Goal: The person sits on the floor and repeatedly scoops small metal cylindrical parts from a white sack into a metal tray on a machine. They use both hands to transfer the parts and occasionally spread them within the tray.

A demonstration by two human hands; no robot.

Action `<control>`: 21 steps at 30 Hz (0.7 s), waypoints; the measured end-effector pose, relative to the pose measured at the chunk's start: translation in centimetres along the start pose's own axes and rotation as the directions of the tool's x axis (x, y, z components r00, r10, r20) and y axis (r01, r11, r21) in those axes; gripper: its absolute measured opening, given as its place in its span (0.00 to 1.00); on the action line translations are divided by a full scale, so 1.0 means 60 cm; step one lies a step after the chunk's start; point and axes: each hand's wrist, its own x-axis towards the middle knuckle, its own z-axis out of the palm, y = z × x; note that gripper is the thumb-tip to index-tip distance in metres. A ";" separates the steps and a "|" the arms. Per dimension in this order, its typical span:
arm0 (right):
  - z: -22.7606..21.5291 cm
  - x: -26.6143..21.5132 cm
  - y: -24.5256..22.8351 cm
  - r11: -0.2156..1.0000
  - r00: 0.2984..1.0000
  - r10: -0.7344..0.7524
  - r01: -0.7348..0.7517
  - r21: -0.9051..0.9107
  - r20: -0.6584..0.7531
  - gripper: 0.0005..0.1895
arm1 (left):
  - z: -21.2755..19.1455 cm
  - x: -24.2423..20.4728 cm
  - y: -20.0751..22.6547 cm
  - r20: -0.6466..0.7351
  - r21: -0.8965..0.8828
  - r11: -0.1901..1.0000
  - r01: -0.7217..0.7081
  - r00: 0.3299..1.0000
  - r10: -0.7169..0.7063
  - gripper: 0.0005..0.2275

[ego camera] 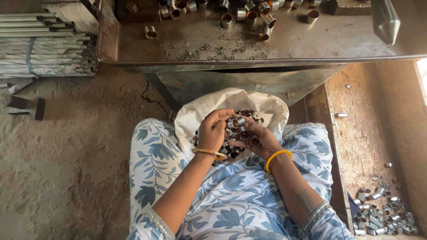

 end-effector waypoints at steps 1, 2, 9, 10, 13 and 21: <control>0.001 -0.002 -0.001 1.000 1.000 0.012 -0.013 -0.023 -0.009 0.29 | -0.007 0.001 0.020 -0.001 -0.035 0.999 -0.031 1.000 0.031 0.16; 0.000 -0.002 -0.002 0.999 1.000 0.024 -0.025 -0.047 -0.018 0.31 | -0.013 0.002 0.043 -0.002 -0.070 0.996 -0.061 0.998 0.061 0.15; -0.059 0.032 0.045 0.846 0.934 0.072 -0.244 -0.474 -0.351 0.31 | -0.077 0.039 0.205 -0.097 0.380 0.680 -0.627 0.704 0.703 0.15; -0.067 0.032 0.048 0.831 0.933 0.053 -0.238 -0.503 -0.355 0.28 | -0.096 0.059 0.216 -0.070 0.456 0.605 -0.653 0.651 0.756 0.15; -0.068 0.037 0.049 0.800 0.952 0.012 -0.194 -0.568 -0.307 0.22 | -0.150 0.169 0.237 -0.043 0.785 0.448 -0.429 0.683 0.729 0.10; -0.063 0.046 0.045 0.877 0.956 -0.030 -0.114 -0.467 -0.291 0.18 | -0.119 0.386 0.246 -0.144 0.920 0.341 0.192 0.976 -0.163 0.20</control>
